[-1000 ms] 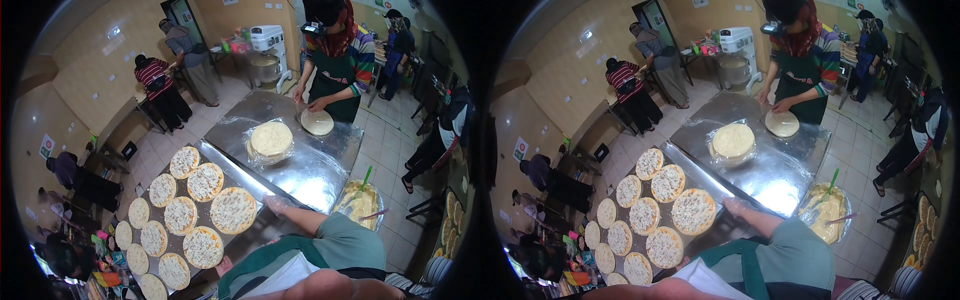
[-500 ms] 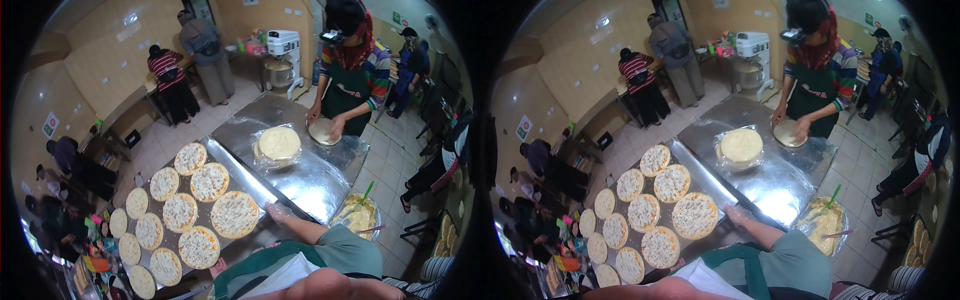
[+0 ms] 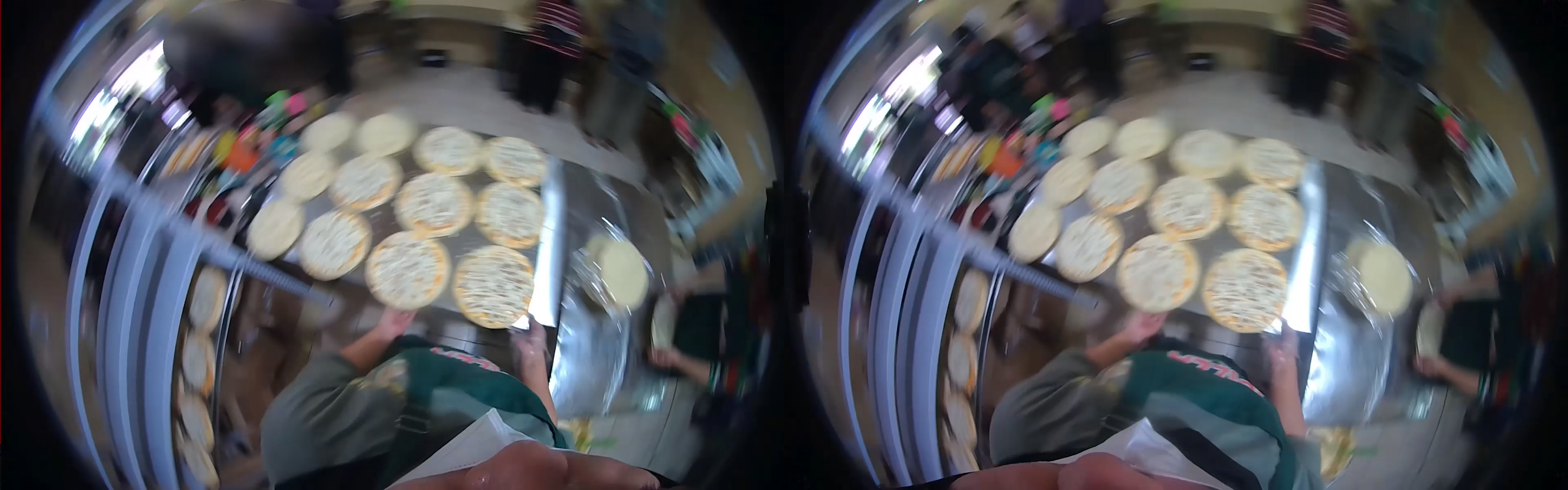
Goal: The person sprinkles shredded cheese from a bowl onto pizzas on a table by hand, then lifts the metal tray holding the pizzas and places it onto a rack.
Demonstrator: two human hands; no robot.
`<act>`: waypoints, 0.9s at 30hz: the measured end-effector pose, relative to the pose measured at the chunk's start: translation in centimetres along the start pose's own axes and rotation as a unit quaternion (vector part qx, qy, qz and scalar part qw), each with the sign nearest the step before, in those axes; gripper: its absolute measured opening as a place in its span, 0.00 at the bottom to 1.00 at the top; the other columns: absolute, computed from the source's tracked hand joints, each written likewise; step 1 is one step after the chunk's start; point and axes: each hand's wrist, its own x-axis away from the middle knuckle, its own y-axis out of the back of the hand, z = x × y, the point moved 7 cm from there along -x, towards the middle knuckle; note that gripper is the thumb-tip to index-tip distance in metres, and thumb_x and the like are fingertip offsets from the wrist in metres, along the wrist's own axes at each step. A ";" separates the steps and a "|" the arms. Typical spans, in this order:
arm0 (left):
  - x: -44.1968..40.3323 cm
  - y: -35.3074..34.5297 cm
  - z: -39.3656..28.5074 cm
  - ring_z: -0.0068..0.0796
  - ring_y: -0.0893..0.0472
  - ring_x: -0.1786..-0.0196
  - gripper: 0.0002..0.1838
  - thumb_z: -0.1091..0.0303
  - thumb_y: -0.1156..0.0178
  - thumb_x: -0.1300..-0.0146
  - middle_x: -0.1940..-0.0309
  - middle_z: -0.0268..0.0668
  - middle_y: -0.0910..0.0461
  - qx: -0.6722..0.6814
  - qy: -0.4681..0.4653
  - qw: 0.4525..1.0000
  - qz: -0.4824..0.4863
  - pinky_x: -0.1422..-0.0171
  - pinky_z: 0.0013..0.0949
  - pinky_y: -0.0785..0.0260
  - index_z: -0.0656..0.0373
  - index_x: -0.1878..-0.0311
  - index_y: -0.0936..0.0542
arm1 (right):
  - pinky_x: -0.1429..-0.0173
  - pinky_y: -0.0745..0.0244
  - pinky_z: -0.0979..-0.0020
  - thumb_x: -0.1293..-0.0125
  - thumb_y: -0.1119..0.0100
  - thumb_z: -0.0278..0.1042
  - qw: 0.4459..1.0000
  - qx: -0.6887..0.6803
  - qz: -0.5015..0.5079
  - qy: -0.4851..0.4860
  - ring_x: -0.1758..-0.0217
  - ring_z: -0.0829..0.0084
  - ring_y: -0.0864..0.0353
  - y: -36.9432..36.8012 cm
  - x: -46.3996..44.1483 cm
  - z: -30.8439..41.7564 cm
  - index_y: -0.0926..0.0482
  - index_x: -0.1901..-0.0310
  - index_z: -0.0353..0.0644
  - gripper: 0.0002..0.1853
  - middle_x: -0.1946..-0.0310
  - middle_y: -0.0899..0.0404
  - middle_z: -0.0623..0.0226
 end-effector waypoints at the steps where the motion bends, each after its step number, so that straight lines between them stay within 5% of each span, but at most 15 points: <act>1: -0.8 1.1 0.2 0.31 0.35 0.40 0.20 0.67 0.49 0.41 0.45 0.37 0.31 0.013 -0.009 0.999 0.035 0.32 0.35 0.48 0.59 0.45 0.33 | 0.51 0.31 0.57 0.40 0.52 0.35 1.000 -0.001 -0.009 -0.029 0.56 0.58 0.26 2.1 -2.9 -0.5 0.31 0.52 0.34 0.16 0.57 0.26 0.56; 2: -0.7 3.6 0.6 0.30 0.34 0.41 0.20 0.68 0.46 0.42 0.46 0.37 0.31 -0.002 -0.002 0.995 -0.095 0.35 0.34 0.43 0.59 0.45 0.33 | 0.48 0.32 0.61 0.40 0.51 0.39 0.994 0.068 -0.068 -0.058 0.55 0.59 0.26 5.1 -5.2 -0.2 0.31 0.53 0.34 0.18 0.58 0.25 0.56; 3: -1.9 3.9 0.2 0.30 0.27 0.50 0.14 0.68 0.46 0.42 0.55 0.37 0.25 0.002 -0.074 0.997 -0.038 0.45 0.32 0.33 0.59 0.53 0.28 | 0.55 0.28 0.63 0.41 0.50 0.48 0.996 0.058 -0.058 -0.045 0.60 0.61 0.25 5.5 -6.5 -0.4 0.29 0.56 0.35 0.22 0.61 0.24 0.57; 4: -2.0 6.1 0.6 0.29 0.24 0.54 0.11 0.66 0.44 0.43 0.59 0.36 0.24 0.035 -0.030 0.980 -0.193 0.48 0.31 0.30 0.58 0.59 0.27 | 0.75 0.28 0.68 0.43 0.52 0.56 0.983 0.104 -0.075 -0.134 0.76 0.65 0.26 6.1 -6.5 -1.2 0.28 0.58 0.37 0.26 0.71 0.24 0.61; 5: -1.1 5.4 -0.1 0.28 0.24 0.54 0.11 0.64 0.44 0.42 0.60 0.35 0.24 0.039 -0.031 0.964 -0.262 0.48 0.30 0.30 0.57 0.59 0.27 | 0.89 0.41 0.72 0.43 0.55 0.61 0.947 0.207 -0.056 -0.240 0.91 0.70 0.36 5.0 -4.2 -1.3 0.27 0.60 0.39 0.28 0.79 0.26 0.66; 6: -0.3 4.3 -0.2 0.27 0.24 0.55 0.11 0.62 0.44 0.42 0.60 0.35 0.24 0.043 -0.016 0.945 -0.324 0.48 0.30 0.31 0.57 0.60 0.27 | 0.93 0.47 0.75 0.42 0.56 0.60 0.843 0.111 0.275 -0.448 0.96 0.72 0.43 5.4 -6.3 -3.2 0.27 0.60 0.42 0.26 0.82 0.27 0.68; 8: -0.8 5.0 -0.6 0.25 0.24 0.55 0.11 0.58 0.46 0.40 0.60 0.33 0.24 0.014 -0.027 0.942 -0.335 0.47 0.30 0.31 0.56 0.61 0.26 | 0.91 0.43 0.74 0.42 0.55 0.57 0.931 0.280 0.099 -0.211 0.92 0.72 0.35 4.2 -6.2 -1.8 0.26 0.60 0.46 0.22 0.79 0.25 0.69; 12: -0.8 5.6 -1.1 0.24 0.24 0.56 0.12 0.56 0.48 0.39 0.61 0.31 0.23 0.031 -0.049 0.952 -0.301 0.48 0.29 0.31 0.55 0.61 0.26 | 0.83 0.39 0.79 0.43 0.48 0.47 0.976 0.199 -0.021 -0.091 0.83 0.77 0.35 4.0 -6.0 -2.7 0.38 0.46 0.34 0.29 0.73 0.30 0.64; 14: -0.5 4.5 -1.2 0.25 0.23 0.57 0.12 0.57 0.49 0.38 0.61 0.32 0.23 0.029 -0.047 0.948 -0.314 0.49 0.30 0.30 0.55 0.60 0.26 | 0.80 0.39 0.79 0.49 0.46 0.33 0.935 0.316 0.137 0.079 0.79 0.77 0.35 1.7 -4.5 -1.9 0.42 0.42 0.33 0.32 0.63 0.32 0.63; 15: -0.1 3.7 -1.3 0.26 0.22 0.58 0.11 0.59 0.48 0.39 0.60 0.34 0.23 0.046 -0.059 0.944 -0.321 0.51 0.30 0.29 0.56 0.59 0.26 | 0.81 0.40 0.79 0.56 0.46 0.27 0.928 0.342 0.149 0.008 0.80 0.77 0.35 -0.1 -2.0 -2.0 0.44 0.40 0.35 0.37 0.62 0.33 0.64; 16: -0.9 4.3 -1.3 0.28 0.22 0.58 0.11 0.63 0.46 0.40 0.58 0.36 0.23 0.028 -0.059 0.961 -0.268 0.50 0.31 0.29 0.57 0.58 0.26 | 0.82 0.39 0.75 0.51 0.42 0.37 0.758 0.539 0.276 0.244 0.81 0.73 0.35 0.9 -3.4 -0.6 0.42 0.42 0.37 0.34 0.60 0.32 0.64; 18: -1.0 4.5 -1.1 0.30 0.23 0.55 0.11 0.69 0.44 0.43 0.59 0.37 0.23 0.026 -0.038 0.969 -0.242 0.47 0.32 0.30 0.59 0.57 0.27 | 0.77 0.33 0.72 0.44 0.44 0.47 0.930 0.348 0.111 -0.036 0.77 0.69 0.30 5.8 -7.8 -0.5 0.37 0.46 0.39 0.29 0.58 0.29 0.64; 22: -2.1 6.1 -1.2 0.28 0.29 0.47 0.12 0.67 0.46 0.41 0.53 0.33 0.26 -0.049 -0.001 0.978 -0.203 0.40 0.32 0.38 0.55 0.53 0.28 | 0.69 0.28 0.69 0.40 0.50 0.55 0.977 0.195 -0.076 -0.045 0.67 0.67 0.24 5.9 -9.1 -0.7 0.34 0.50 0.40 0.27 0.59 0.26 0.66; 24: -2.0 5.3 -1.6 0.25 0.31 0.45 0.15 0.65 0.52 0.38 0.49 0.29 0.28 -0.061 0.003 0.992 -0.112 0.38 0.32 0.43 0.52 0.47 0.31 | 0.60 0.27 0.67 0.38 0.52 0.51 0.977 0.211 -0.015 0.002 0.58 0.68 0.24 3.5 -6.6 -0.6 0.33 0.49 0.42 0.23 0.58 0.25 0.66; 27: -2.5 6.4 -1.7 0.26 0.32 0.43 0.18 0.64 0.53 0.38 0.47 0.28 0.29 -0.126 0.023 0.990 -0.054 0.39 0.34 0.43 0.49 0.44 0.34 | 0.56 0.25 0.65 0.37 0.52 0.48 0.985 0.170 0.020 0.010 0.55 0.67 0.23 2.4 -7.2 -0.6 0.33 0.49 0.40 0.22 0.56 0.24 0.65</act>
